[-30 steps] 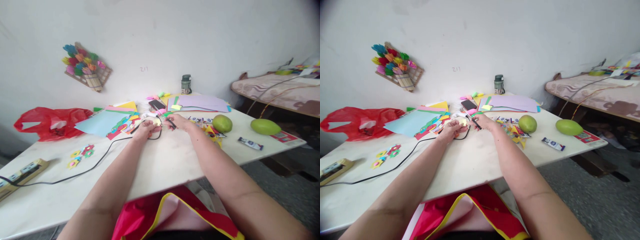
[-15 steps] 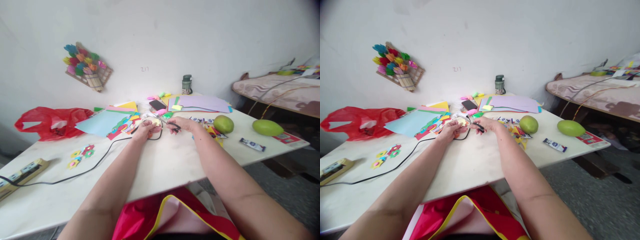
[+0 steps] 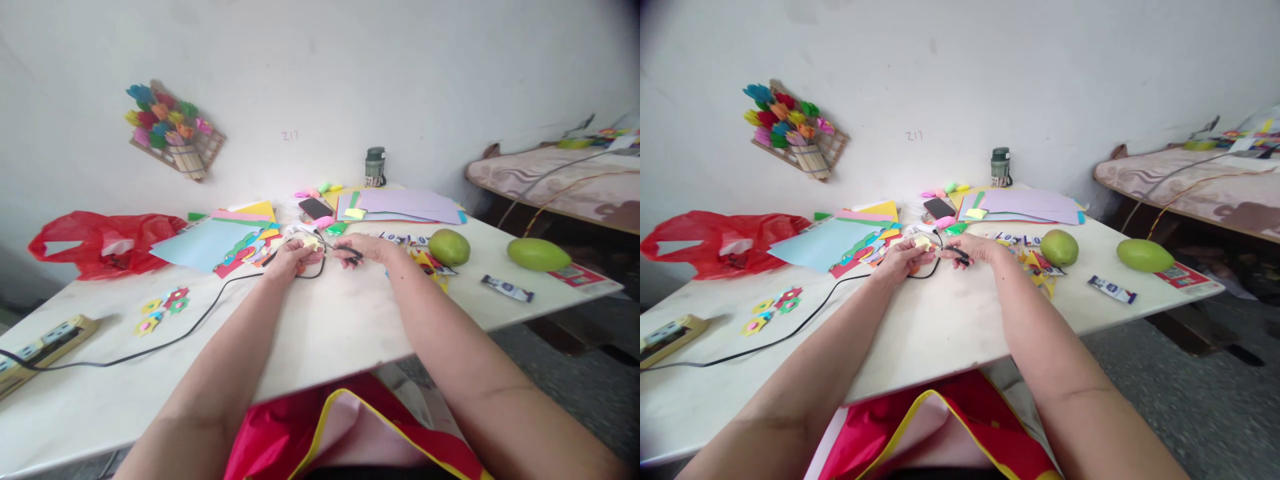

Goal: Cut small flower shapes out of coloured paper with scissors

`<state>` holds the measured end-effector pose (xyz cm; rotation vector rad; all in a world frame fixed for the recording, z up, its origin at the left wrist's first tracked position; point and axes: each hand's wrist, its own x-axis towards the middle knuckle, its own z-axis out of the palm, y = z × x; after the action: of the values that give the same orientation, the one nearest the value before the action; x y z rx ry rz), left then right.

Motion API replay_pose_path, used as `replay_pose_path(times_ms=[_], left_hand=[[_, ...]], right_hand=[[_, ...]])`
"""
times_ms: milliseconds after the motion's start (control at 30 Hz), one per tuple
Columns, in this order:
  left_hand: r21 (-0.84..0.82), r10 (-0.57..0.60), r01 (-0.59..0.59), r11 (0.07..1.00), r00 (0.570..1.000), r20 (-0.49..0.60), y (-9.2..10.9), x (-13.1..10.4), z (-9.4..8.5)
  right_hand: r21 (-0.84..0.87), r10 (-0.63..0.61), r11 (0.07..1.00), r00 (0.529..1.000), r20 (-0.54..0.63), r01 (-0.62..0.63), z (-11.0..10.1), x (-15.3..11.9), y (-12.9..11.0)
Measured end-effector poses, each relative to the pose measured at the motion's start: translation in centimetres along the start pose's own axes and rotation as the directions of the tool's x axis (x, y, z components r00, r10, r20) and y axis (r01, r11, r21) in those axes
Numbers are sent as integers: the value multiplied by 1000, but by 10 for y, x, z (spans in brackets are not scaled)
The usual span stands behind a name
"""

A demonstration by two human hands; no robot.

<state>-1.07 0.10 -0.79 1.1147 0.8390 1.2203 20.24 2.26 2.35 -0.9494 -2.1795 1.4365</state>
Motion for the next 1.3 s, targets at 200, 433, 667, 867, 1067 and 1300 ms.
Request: replay_pose_path(times_ms=[200, 433, 667, 867, 1067, 1300], left_hand=[[-38, -2, 3, 999, 1000, 25, -1, 0, -3], [-49, -8, 9, 999, 1000, 8, -3, 3, -6], [-70, -37, 37, 997, 999, 0, -3, 2, -6], [-103, -55, 53, 993, 998, -17, -4, 3, -6], [-118, -60, 58, 991, 998, -14, -4, 4, -6], [-162, -65, 61, 985, 998, -22, -5, 4, -7]], right_hand=[[-8, 0, 1000, 1000, 2, 0, 2, -1, -2], [-14, 20, 1000, 999, 29, -19, 5, -1, -7], [16, -26, 1000, 999, 19, 26, 3, 2, 2], [-47, -33, 998, 999, -21, 32, 7, 3, -1], [-54, -40, 998, 998, -43, 37, 9, 6, -1], [-87, -26, 996, 999, -48, 21, 10, 6, -2]])
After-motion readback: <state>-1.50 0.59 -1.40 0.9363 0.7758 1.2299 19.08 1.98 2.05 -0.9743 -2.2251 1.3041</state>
